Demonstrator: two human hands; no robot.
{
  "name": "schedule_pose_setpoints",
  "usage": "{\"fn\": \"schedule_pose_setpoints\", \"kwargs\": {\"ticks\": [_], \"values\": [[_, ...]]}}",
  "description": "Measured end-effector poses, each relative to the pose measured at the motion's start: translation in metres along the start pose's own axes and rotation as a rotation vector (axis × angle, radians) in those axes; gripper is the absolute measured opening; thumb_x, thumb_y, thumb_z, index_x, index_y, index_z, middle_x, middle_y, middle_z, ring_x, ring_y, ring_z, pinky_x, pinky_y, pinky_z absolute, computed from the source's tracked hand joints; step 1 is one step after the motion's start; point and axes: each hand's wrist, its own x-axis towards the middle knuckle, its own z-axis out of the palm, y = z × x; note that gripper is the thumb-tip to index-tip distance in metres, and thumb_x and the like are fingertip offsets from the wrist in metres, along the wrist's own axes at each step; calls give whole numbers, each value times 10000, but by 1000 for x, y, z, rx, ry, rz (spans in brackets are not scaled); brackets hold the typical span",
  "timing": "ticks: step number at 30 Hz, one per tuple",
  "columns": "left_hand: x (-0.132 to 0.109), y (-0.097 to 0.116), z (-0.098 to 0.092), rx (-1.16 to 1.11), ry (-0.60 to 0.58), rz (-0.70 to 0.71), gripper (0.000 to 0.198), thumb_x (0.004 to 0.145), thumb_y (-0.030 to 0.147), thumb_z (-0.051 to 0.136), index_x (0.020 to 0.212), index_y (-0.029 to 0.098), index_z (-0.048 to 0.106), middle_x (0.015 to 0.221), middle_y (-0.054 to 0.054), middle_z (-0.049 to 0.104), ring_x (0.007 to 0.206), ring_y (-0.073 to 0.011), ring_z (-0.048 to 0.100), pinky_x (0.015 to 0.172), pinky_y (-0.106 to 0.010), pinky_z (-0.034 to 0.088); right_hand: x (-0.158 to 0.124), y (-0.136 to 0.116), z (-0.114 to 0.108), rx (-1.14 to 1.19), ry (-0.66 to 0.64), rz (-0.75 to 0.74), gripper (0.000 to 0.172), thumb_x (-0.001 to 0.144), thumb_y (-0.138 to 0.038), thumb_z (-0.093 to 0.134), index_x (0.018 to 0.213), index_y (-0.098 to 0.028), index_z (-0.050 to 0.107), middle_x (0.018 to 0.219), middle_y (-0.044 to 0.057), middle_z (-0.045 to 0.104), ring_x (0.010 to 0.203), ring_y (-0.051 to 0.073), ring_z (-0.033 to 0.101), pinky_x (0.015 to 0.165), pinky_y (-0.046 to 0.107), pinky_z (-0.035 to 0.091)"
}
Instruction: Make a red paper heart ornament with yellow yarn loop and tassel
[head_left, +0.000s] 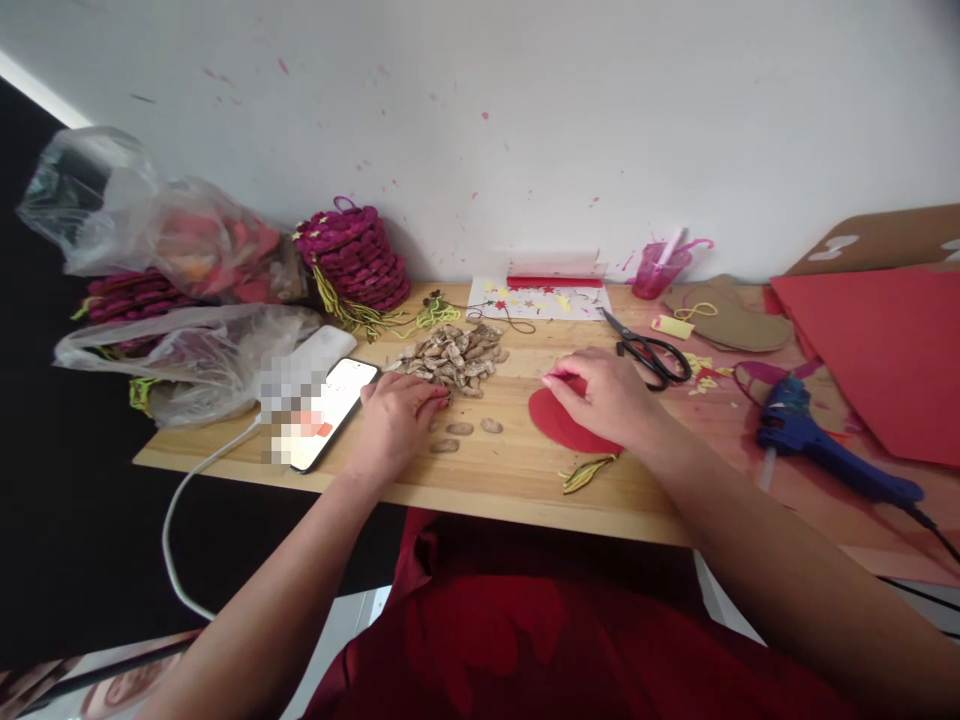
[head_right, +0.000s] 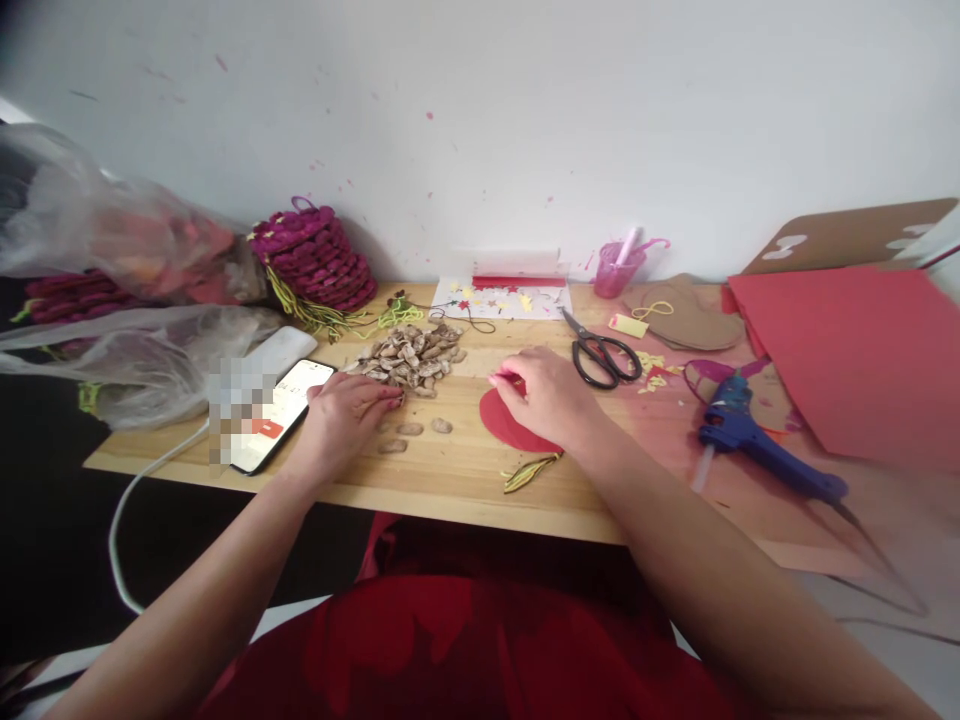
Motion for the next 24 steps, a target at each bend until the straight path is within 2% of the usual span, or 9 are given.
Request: {"fn": "schedule_pose_setpoints", "kwargs": {"ticks": [4, 9, 12, 16, 18, 22, 24], "values": [[-1, 1, -1, 3, -7, 12, 192, 961, 302, 605, 906, 258, 784, 948, -50, 792, 979, -276, 643, 863, -448, 383, 0, -1, -1, -2, -1, 5, 152, 938, -249, 618, 836, -194, 716, 842, 84, 769, 826, 244, 685, 778, 381, 510], [2, 8, -6, 11, 98, -36, 184, 943, 309, 601, 915, 237, 768, 944, -60, 783, 960, -278, 654, 841, -427, 409, 0, -2, -1, 3, 47, 14, 133, 928, -223, 639, 830, -190, 723, 854, 80, 766, 835, 228, 687, 796, 359, 503], [6, 12, -10, -32, 66, -63, 191, 933, 285, 577, 896, 221, 752, 910, -63, 773, 929, -271, 657, 824, -406, 437, 0, -1, -1, 17, 65, 6, 128, 923, -212, 644, 819, -191, 716, 823, 71, 756, 814, 223, 677, 776, 355, 493], [13, 16, -11, -81, 54, -89, 183, 906, 285, 588, 885, 223, 760, 914, -56, 778, 954, -276, 658, 884, -414, 448, 0, 1, -1, 22, 89, -11, 132, 923, -208, 649, 804, -195, 706, 790, 63, 743, 787, 223, 665, 755, 360, 486], [16, 22, -10, -252, 38, -164, 189, 887, 341, 627, 886, 220, 771, 904, -52, 780, 929, -260, 672, 859, -376, 471, -1, -1, -2, 52, 135, -21, 123, 920, -201, 657, 806, -198, 703, 786, 58, 741, 783, 217, 666, 749, 355, 492], [21, 46, -9, -748, -110, -442, 272, 786, 457, 762, 860, 197, 790, 794, -39, 759, 716, -187, 647, 664, -281, 465, -3, -16, -3, 243, 248, -162, 34, 929, -214, 678, 917, -209, 709, 874, 45, 758, 830, 189, 687, 794, 333, 526], [21, 60, -8, -936, -161, -514, 299, 728, 470, 820, 831, 190, 799, 752, -36, 740, 666, -158, 613, 617, -257, 440, -5, -25, -2, 321, 273, -240, 107, 926, -245, 704, 1028, -213, 709, 902, 36, 758, 849, 178, 693, 814, 327, 541]]}}
